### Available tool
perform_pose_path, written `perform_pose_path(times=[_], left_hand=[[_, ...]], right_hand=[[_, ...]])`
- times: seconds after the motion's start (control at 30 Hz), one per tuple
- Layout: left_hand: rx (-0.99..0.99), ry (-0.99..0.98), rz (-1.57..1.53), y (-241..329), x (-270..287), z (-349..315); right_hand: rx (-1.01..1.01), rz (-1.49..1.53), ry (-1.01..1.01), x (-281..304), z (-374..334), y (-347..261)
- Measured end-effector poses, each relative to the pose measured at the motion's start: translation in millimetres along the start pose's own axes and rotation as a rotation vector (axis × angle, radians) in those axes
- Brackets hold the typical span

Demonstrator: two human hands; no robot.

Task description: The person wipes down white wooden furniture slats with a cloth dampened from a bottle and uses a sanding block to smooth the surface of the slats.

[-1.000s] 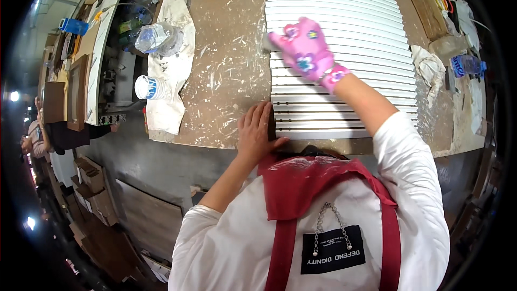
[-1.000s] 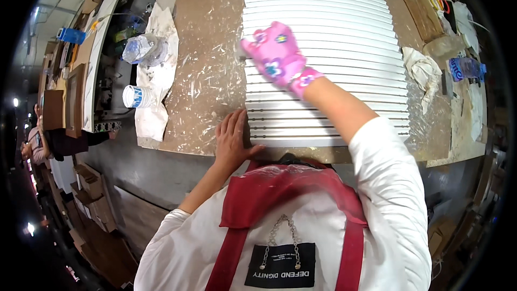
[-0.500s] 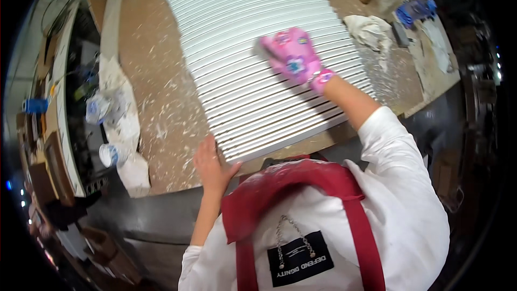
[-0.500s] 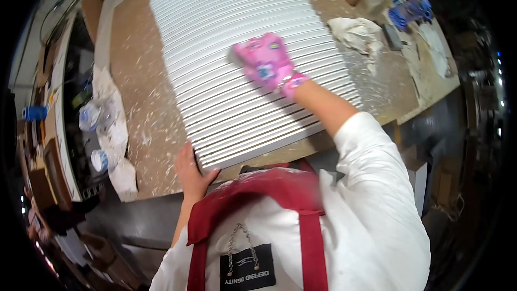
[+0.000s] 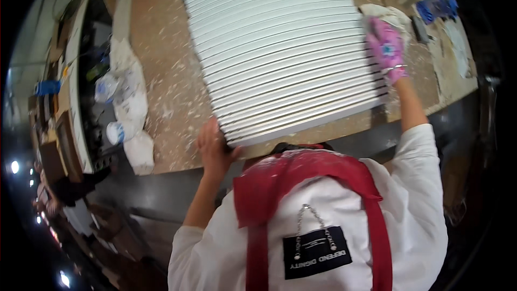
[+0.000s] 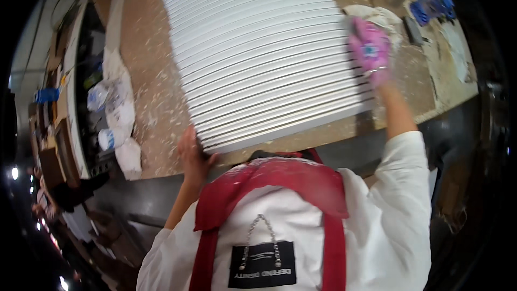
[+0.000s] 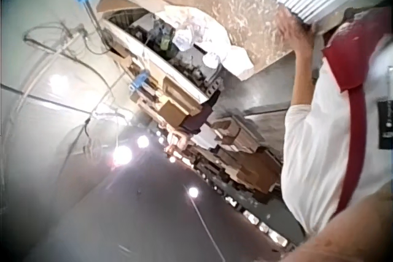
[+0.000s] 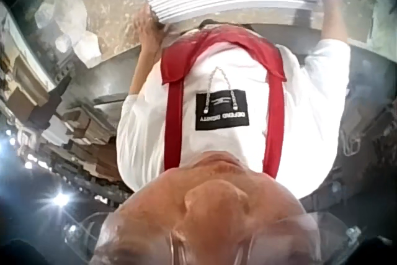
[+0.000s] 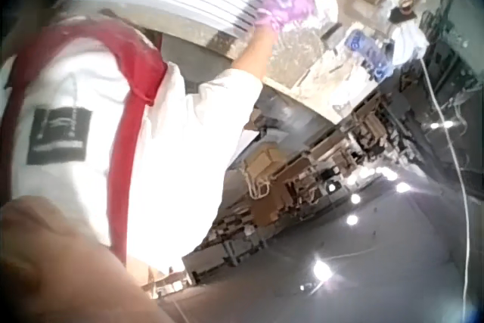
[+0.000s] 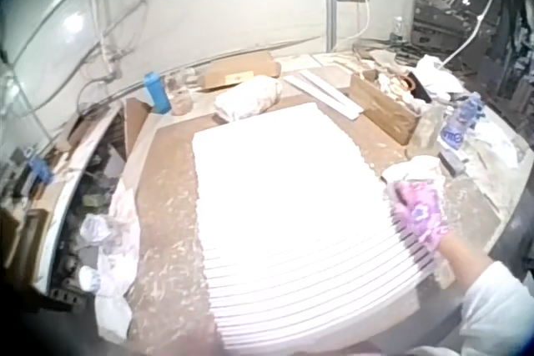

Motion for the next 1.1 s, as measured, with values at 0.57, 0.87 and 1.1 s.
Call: perform_pose_path(times=[0.57, 0.87, 1.1], left_hand=[[0.109, -0.024, 0.033, 20, 10, 4], [0.028, -0.129, -0.09, 13, 29, 16], [0.012, -0.241, -0.222, 0, 44, 23]], right_hand=[[0.074, 0.014, -0.127, -7, 32, -121], [0.238, 0.235, -0.296, -16, 13, -219], [0.011, -0.236, -0.227, 13, -10, -122]])
Point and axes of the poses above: each hand's wrist, its own z-axis towards the middle knuckle, its own x-axis out of the back of the hand, y = z × x, the point moved 2 cm from there along z, towards the middle knuckle, and after that the axes turned 4 degrees about x, right-handed, at the moved point
